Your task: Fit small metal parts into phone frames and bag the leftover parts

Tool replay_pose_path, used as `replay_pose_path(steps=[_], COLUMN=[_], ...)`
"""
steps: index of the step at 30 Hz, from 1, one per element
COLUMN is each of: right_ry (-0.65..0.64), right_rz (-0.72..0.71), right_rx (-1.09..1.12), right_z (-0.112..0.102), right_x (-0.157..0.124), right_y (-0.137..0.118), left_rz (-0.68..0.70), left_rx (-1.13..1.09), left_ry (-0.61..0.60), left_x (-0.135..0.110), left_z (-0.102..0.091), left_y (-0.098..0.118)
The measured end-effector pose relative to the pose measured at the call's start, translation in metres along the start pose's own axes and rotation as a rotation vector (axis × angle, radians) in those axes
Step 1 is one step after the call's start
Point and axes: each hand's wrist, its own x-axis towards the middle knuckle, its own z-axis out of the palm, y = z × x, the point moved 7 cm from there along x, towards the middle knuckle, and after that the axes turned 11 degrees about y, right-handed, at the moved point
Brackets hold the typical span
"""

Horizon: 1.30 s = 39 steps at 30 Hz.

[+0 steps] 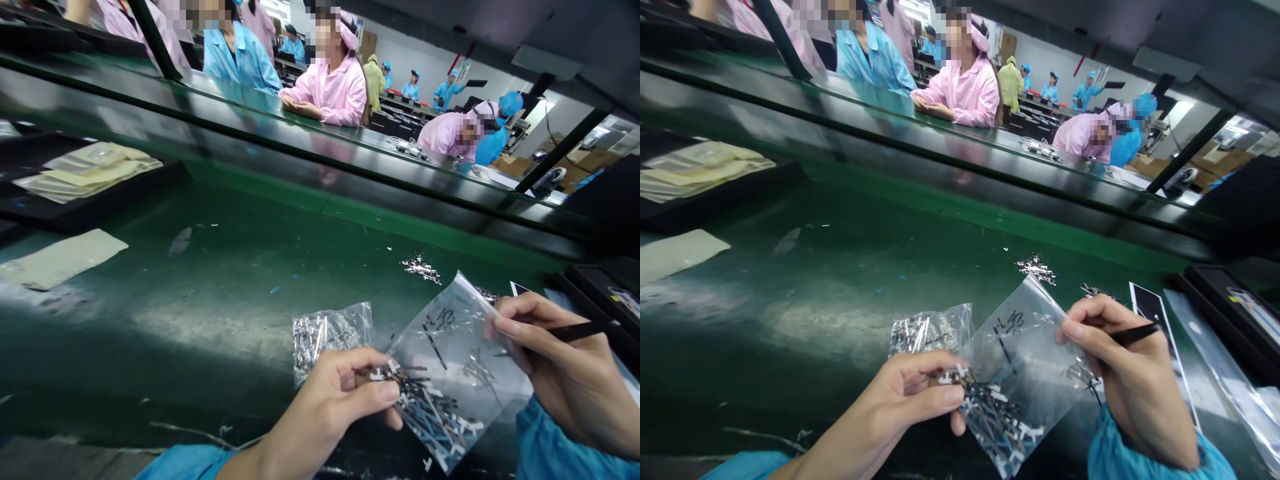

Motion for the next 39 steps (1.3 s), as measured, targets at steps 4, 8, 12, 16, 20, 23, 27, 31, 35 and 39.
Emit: replay_pose_path(steps=[4,8,12,16,20,23,27,31,35,39], right_ry=[-0.017,-0.028,-0.093,-0.292,-0.258,-0.221,-0.278,-0.296,-0.316,-0.288], right_rz=[-0.007,0.035,0.026,0.015,0.044,0.096,0.113,0.134,0.155,0.130], right_rx=[-0.002,0.005,-0.006,-0.047,-0.043,-0.040,-0.008,0.018,0.005,-0.022], right_z=[0.000,0.001,0.006,0.025,0.032,0.034,0.038,0.042,0.047,0.039], right_x=[-0.002,-0.006,-0.011,-0.022,-0.026,-0.024,-0.019,-0.017,-0.017,-0.017], right_y=[-0.001,0.001,0.002,0.000,0.000,0.008,0.022,0.032,0.037,0.032], left_rz=[0.018,0.014,0.060,0.057,0.096,0.095,0.127,0.104,0.042,0.146], left_rx=[0.018,0.019,0.050,0.131,0.137,0.121,0.109,0.059,0.017,0.239], left_ry=[-0.029,-0.071,-0.203,-0.212,-0.180,-0.157,-0.129,-0.102,-0.093,-0.131], left_x=[-0.003,-0.005,-0.005,-0.003,-0.004,-0.006,-0.009,-0.011,-0.012,-0.013], left_z=[0.001,0.000,0.010,0.022,0.026,0.024,0.022,0.019,0.020,0.019], left_y=[-0.002,-0.004,0.005,0.007,0.007,0.006,0.009,0.007,0.000,0.007])
